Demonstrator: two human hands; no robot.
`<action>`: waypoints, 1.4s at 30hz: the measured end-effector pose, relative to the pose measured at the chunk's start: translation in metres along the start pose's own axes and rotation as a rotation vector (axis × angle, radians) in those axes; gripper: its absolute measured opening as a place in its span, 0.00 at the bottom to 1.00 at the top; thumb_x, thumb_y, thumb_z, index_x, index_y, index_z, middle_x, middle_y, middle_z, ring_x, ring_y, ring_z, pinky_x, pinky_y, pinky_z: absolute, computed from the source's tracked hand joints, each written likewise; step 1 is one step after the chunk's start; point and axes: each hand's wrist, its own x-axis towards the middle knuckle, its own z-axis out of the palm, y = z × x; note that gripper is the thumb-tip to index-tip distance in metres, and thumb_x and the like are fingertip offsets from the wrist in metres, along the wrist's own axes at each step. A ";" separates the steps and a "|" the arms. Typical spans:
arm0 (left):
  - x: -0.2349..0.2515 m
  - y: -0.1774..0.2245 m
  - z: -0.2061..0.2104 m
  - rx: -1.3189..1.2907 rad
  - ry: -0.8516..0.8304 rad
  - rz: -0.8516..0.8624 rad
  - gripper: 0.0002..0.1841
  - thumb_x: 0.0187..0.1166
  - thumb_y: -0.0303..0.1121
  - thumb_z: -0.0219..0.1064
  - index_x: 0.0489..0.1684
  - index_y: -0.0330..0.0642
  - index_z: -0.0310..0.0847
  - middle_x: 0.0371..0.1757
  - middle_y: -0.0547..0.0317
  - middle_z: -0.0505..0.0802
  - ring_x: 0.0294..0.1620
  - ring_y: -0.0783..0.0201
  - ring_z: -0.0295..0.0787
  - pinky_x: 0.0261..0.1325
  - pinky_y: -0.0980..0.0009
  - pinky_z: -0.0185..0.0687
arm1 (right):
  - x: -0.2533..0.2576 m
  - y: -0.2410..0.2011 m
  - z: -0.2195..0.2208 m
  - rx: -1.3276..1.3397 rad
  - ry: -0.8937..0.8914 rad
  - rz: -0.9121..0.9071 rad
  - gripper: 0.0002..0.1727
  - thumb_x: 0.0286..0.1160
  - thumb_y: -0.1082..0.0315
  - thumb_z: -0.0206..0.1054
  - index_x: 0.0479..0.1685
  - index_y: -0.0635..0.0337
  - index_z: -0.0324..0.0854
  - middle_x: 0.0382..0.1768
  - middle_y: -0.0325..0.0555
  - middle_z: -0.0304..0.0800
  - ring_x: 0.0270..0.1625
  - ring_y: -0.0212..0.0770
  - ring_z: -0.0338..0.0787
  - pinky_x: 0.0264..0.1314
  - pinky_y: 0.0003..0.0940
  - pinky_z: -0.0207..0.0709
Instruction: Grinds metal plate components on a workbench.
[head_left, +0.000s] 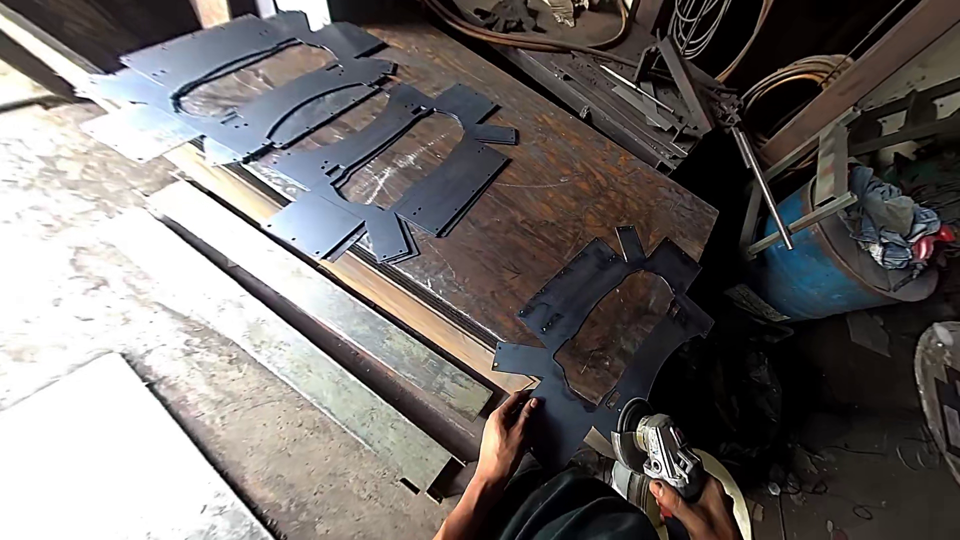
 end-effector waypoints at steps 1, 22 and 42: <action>-0.001 0.000 0.000 -0.002 0.006 0.007 0.13 0.85 0.39 0.64 0.57 0.43 0.89 0.47 0.64 0.98 0.48 0.72 0.95 0.56 0.70 0.92 | -0.001 0.001 0.000 -0.004 0.014 -0.002 0.36 0.52 0.44 0.85 0.52 0.65 0.85 0.34 0.46 0.95 0.33 0.41 0.96 0.44 0.43 0.94; 0.085 0.088 -0.024 0.740 0.299 0.432 0.15 0.81 0.41 0.61 0.49 0.46 0.92 0.56 0.48 0.92 0.63 0.44 0.86 0.65 0.45 0.80 | -0.048 0.034 0.007 -0.120 0.164 0.135 0.36 0.53 0.37 0.84 0.48 0.63 0.90 0.37 0.48 0.96 0.43 0.42 0.96 0.55 0.52 0.89; 0.219 0.094 0.145 1.227 -0.118 0.678 0.37 0.85 0.63 0.36 0.94 0.61 0.57 0.96 0.53 0.58 0.97 0.48 0.45 0.94 0.39 0.37 | -0.027 0.089 -0.059 0.979 0.202 0.315 0.34 0.71 0.40 0.66 0.57 0.65 0.71 0.29 0.54 0.90 0.26 0.48 0.92 0.31 0.45 0.90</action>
